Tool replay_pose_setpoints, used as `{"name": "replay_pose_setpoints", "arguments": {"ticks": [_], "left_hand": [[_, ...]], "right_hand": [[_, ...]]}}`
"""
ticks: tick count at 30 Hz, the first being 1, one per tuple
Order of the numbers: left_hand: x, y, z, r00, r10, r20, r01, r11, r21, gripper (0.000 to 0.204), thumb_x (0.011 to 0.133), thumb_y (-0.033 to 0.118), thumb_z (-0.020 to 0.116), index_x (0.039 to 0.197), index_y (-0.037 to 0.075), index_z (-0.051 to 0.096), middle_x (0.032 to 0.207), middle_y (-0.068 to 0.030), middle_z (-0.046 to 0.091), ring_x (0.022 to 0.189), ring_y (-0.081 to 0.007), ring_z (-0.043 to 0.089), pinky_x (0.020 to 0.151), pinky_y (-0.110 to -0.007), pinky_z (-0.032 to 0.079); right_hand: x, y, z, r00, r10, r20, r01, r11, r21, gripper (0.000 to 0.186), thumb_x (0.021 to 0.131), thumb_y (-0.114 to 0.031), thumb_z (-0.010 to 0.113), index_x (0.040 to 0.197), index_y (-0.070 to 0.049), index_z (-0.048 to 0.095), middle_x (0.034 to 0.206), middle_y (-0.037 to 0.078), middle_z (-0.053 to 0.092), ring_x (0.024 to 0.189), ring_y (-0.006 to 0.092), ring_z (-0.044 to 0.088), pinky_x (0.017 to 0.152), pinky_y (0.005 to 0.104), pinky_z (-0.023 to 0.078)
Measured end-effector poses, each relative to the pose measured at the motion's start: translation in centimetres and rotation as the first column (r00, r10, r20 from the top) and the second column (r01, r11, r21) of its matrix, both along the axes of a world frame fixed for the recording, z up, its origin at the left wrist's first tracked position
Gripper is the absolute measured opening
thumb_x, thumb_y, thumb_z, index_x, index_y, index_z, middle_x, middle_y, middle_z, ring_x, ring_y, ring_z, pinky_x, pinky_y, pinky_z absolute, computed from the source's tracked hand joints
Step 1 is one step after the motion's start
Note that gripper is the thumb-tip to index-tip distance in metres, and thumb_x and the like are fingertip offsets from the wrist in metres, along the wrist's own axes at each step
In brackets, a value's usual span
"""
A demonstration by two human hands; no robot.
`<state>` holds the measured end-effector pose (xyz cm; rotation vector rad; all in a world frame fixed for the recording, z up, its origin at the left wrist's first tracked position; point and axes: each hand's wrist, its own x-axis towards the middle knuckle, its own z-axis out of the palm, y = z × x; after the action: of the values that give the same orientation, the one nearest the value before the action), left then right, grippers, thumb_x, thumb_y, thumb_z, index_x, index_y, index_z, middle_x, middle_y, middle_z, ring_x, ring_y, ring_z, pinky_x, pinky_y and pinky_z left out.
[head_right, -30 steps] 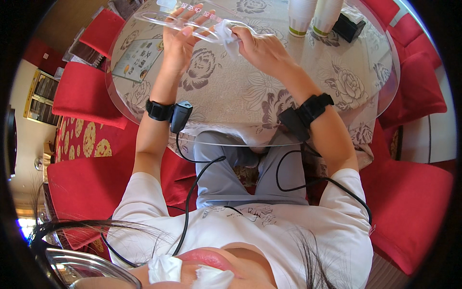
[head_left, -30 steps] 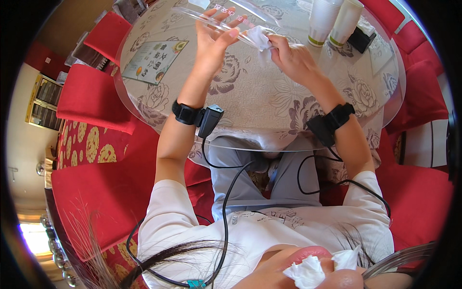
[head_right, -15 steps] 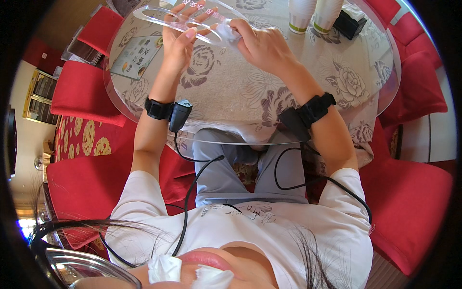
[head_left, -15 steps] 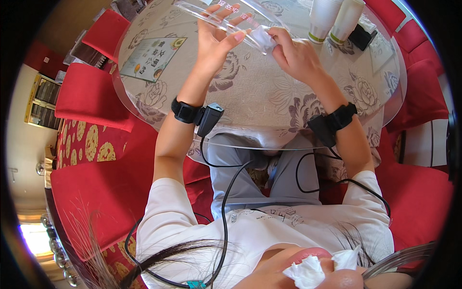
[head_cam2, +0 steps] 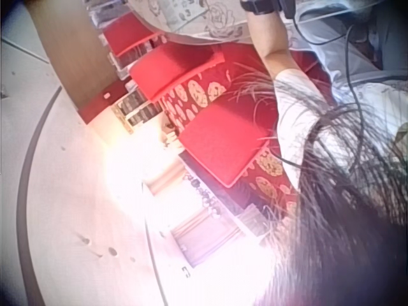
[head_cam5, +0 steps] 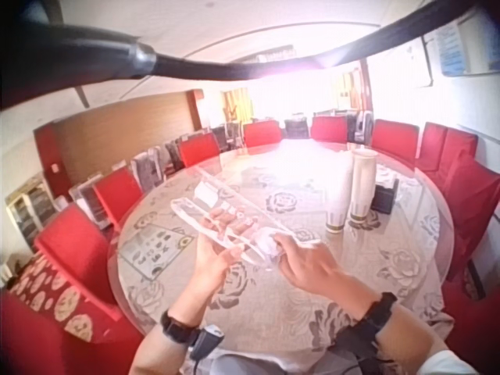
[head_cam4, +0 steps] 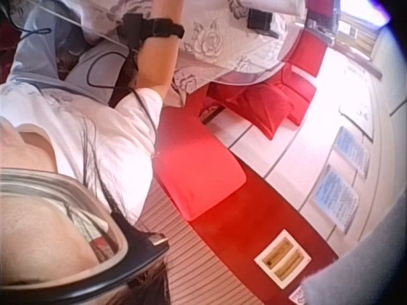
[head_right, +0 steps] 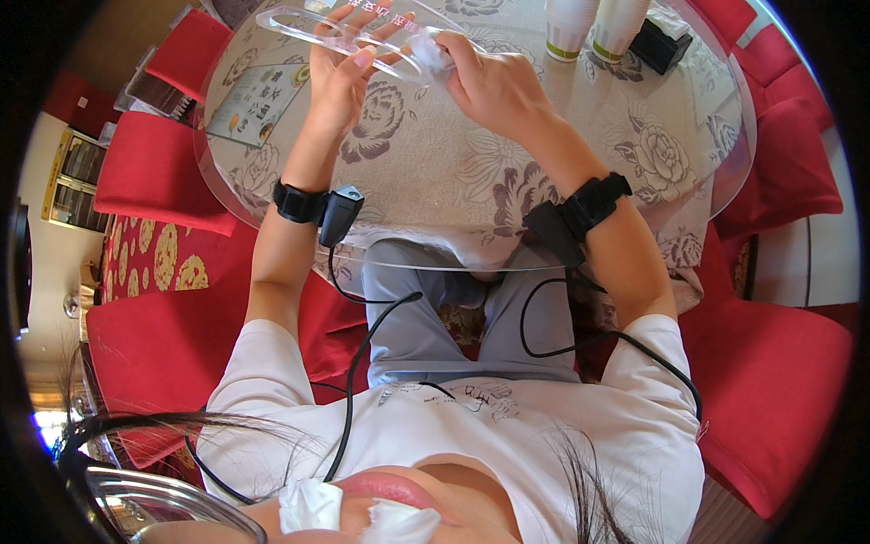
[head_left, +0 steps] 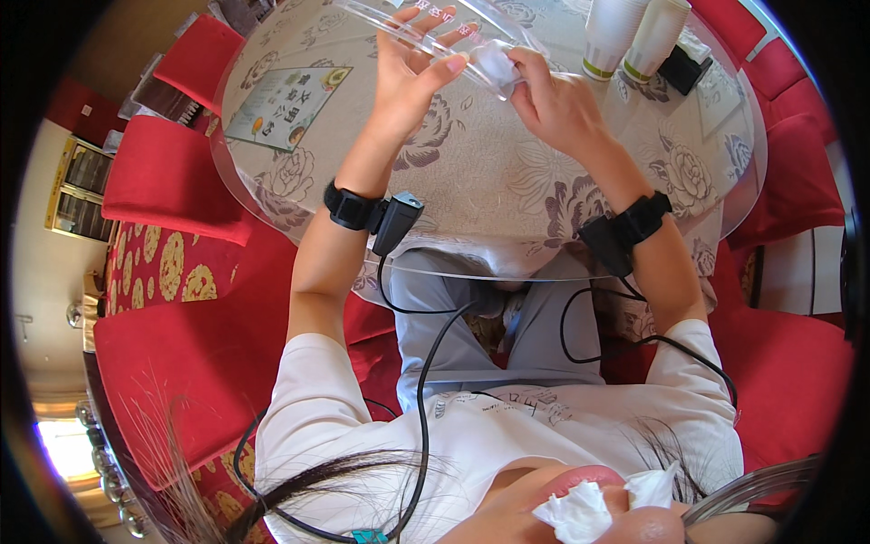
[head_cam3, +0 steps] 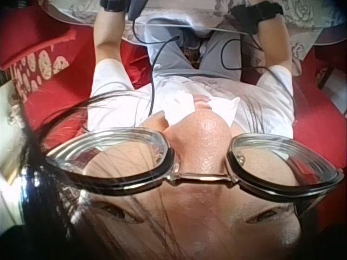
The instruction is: The person wipes a clear plastic curved frame using a white cloth while sitting at a table.
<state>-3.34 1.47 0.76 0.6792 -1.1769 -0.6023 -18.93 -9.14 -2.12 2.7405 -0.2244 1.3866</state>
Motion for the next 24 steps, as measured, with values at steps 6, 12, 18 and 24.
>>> {"name": "replay_pose_setpoints", "arguments": {"ticks": [6,12,18,24], "left_hand": [[-0.4,-0.1,0.0,1.0,-0.014,-0.019,0.014,1.0,0.02,0.074,0.067,0.005,0.063,0.126,0.002,0.02,0.116,-0.0143,0.037,0.115,-0.033,0.042,0.091,-0.041,0.041],[0.0,-0.4,-0.7,1.0,0.01,0.021,-0.011,0.999,0.032,0.073,0.069,0.007,0.062,0.127,0.001,0.019,0.119,-0.0157,0.038,0.115,-0.0332,0.042,0.091,-0.041,0.042],[1.8,-0.3,-0.9,0.989,-0.094,-0.118,0.091,0.995,-0.031,0.067,0.075,0.024,0.061,0.127,0.004,0.024,0.119,-0.0153,0.041,0.112,-0.0331,0.046,0.087,-0.044,0.044],[1.9,0.3,0.4,0.989,-0.096,-0.116,0.086,0.993,-0.083,0.067,0.077,0.036,0.059,0.126,0.003,0.028,0.122,-0.0164,0.043,0.111,-0.0366,0.045,0.083,-0.051,0.045]], "right_hand": [[-0.1,-0.6,-0.4,0.999,0.015,0.034,-0.015,1.0,-0.02,0.036,0.079,-0.013,0.054,0.112,-0.01,0.039,0.053,0.008,0.057,0.043,0.0223,0.057,0.039,0.0323,0.044],[0.1,-0.7,-0.6,1.0,-0.004,-0.03,0.005,1.0,0.024,0.035,0.08,-0.013,0.053,0.112,-0.01,0.039,0.055,0.009,0.058,0.045,0.0237,0.058,0.04,0.0335,0.044],[-0.2,0.0,-0.2,0.987,0.018,-0.157,-0.009,0.999,0.052,0.027,0.08,-0.014,0.051,0.105,-0.011,0.041,0.058,0.01,0.059,0.049,0.0273,0.058,0.044,0.0369,0.045],[0.1,0.1,-0.9,0.977,-0.042,-0.208,0.091,0.968,0.236,0.021,0.082,-0.015,0.05,0.101,-0.012,0.041,0.059,0.01,0.06,0.051,0.0287,0.058,0.046,0.0375,0.045]]}}
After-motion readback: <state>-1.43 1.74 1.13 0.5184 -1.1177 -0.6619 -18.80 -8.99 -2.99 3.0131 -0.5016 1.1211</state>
